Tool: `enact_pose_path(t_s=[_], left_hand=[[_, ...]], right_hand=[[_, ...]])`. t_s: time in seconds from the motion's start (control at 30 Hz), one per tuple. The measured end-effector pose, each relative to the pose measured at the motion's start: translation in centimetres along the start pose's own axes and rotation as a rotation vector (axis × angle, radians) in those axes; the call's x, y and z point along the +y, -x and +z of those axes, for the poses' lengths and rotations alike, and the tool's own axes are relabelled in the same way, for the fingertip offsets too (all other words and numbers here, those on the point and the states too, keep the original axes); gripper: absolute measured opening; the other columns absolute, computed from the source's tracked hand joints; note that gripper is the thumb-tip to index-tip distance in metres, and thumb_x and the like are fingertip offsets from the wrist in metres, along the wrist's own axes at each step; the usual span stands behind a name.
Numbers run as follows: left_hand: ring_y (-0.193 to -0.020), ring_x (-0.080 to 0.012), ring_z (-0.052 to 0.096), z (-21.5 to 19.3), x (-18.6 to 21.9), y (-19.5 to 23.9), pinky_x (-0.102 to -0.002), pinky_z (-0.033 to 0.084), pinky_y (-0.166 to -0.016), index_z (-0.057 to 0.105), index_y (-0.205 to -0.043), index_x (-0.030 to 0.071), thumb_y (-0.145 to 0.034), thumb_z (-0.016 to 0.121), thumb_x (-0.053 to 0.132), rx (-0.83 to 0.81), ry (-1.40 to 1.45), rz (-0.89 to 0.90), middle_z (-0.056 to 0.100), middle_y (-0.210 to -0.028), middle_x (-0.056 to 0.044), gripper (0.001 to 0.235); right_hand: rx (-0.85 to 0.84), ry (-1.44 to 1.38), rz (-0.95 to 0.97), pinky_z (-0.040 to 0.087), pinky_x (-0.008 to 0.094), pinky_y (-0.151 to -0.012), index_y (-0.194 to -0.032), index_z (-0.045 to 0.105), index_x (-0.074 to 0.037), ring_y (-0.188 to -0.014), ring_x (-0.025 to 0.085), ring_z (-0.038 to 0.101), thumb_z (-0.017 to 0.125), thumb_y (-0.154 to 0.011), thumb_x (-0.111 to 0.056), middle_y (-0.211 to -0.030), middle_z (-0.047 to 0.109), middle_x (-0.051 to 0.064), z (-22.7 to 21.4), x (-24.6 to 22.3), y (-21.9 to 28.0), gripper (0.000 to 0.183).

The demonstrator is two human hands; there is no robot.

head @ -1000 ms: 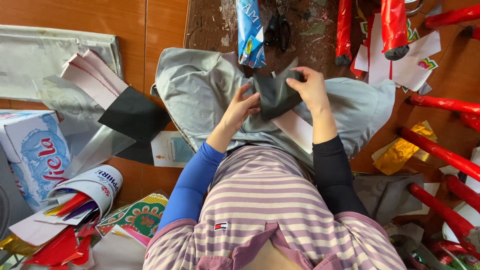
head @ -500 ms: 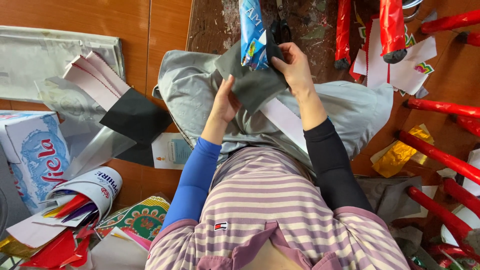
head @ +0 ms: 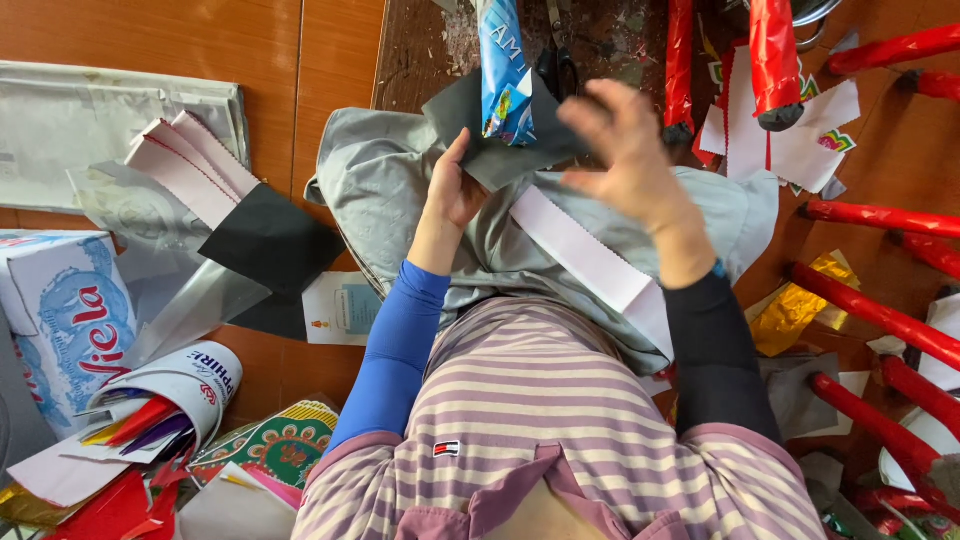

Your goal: Apply glue and red paper strips to a structural giraffe model.

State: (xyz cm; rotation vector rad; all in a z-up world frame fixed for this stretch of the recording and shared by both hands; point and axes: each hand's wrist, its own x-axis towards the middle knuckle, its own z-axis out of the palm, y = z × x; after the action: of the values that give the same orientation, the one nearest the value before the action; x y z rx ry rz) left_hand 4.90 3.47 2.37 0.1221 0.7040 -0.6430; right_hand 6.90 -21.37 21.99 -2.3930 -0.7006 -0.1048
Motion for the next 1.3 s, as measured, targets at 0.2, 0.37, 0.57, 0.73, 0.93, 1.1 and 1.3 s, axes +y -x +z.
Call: enact_pose_path(t_s=[0.2,0.37,0.57,0.73,0.93,1.1,1.3], left_hand=[[-0.122,-0.0332,0.065,1.9,-1.2,1.2,-0.048,0.051,-0.110,0.057,-0.140,0.001,-0.109,0.047,0.048,-0.110,-0.109,0.052,0.064,-0.137,-0.018,0.057],[-0.117,-0.0272,0.066,2.9,-2.5,1.5,-0.049,0.056,-0.101,0.054,-0.134,0.017,-0.099,0.057,0.040,-0.283,-0.289,0.184,0.064,-0.129,-0.007,0.042],[-0.113,-0.0188,0.067,1.1,-2.5,-2.1,-0.034,0.059,-0.094,0.054,-0.138,0.007,-0.102,0.069,0.013,-0.055,-0.418,0.427,0.065,-0.129,-0.004,0.040],[-0.104,-0.0215,0.070,3.0,-1.4,-1.8,-0.036,0.062,-0.087,0.057,-0.135,0.000,-0.103,0.072,0.018,-0.026,-0.447,0.436,0.068,-0.121,-0.008,0.039],[-0.100,-0.0250,0.073,6.4,0.1,-1.8,-0.043,0.066,-0.075,0.055,-0.135,0.008,-0.091,0.077,0.022,0.046,-0.529,0.357,0.070,-0.116,-0.010,0.051],[-0.103,-0.0243,0.071,6.4,1.0,-3.1,-0.045,0.066,-0.072,0.045,-0.146,0.017,-0.090,0.081,0.023,0.034,-0.619,0.316,0.065,-0.121,-0.010,0.067],[-0.110,-0.0223,0.069,5.6,1.9,-5.4,-0.038,0.064,-0.087,0.043,-0.146,0.012,-0.088,0.084,0.022,-0.101,-0.620,0.298,0.064,-0.126,-0.011,0.072]], right_hand=[[0.147,0.009,0.029,0.041,0.054,-0.116,-0.098,0.067,-0.010,-0.136,0.036,0.057,0.084,-0.083,-0.008,-0.139,0.063,0.015,7.8,-1.6,0.8,0.023],[0.350,-0.185,0.254,0.056,0.042,-0.091,-0.107,0.068,-0.002,-0.108,0.034,0.070,0.080,-0.097,-0.007,-0.113,0.073,0.015,8.8,-0.4,-1.4,0.016],[0.347,-0.269,0.343,0.054,0.039,-0.066,-0.098,0.068,0.001,-0.080,0.033,0.072,0.079,-0.097,-0.007,-0.089,0.073,0.017,8.8,0.8,-3.5,0.014],[0.280,-0.353,0.395,0.052,0.034,-0.062,-0.095,0.066,0.002,-0.075,0.027,0.074,0.080,-0.098,-0.008,-0.085,0.073,0.015,9.7,2.2,-4.3,0.017],[0.268,-0.388,0.389,0.055,0.031,-0.065,-0.096,0.065,0.002,-0.074,0.019,0.073,0.082,-0.095,-0.006,-0.086,0.075,0.013,10.1,3.4,-4.6,0.019],[0.178,-0.540,0.484,0.057,0.025,-0.067,-0.099,0.065,0.001,-0.076,0.010,0.073,0.080,-0.096,-0.006,-0.087,0.077,0.008,11.1,5.0,-4.7,0.016],[0.093,-0.601,0.514,0.054,0.022,-0.065,-0.099,0.062,0.002,-0.074,0.008,0.071,0.081,-0.094,-0.004,-0.083,0.075,0.007,11.5,6.9,-5.3,0.020]])
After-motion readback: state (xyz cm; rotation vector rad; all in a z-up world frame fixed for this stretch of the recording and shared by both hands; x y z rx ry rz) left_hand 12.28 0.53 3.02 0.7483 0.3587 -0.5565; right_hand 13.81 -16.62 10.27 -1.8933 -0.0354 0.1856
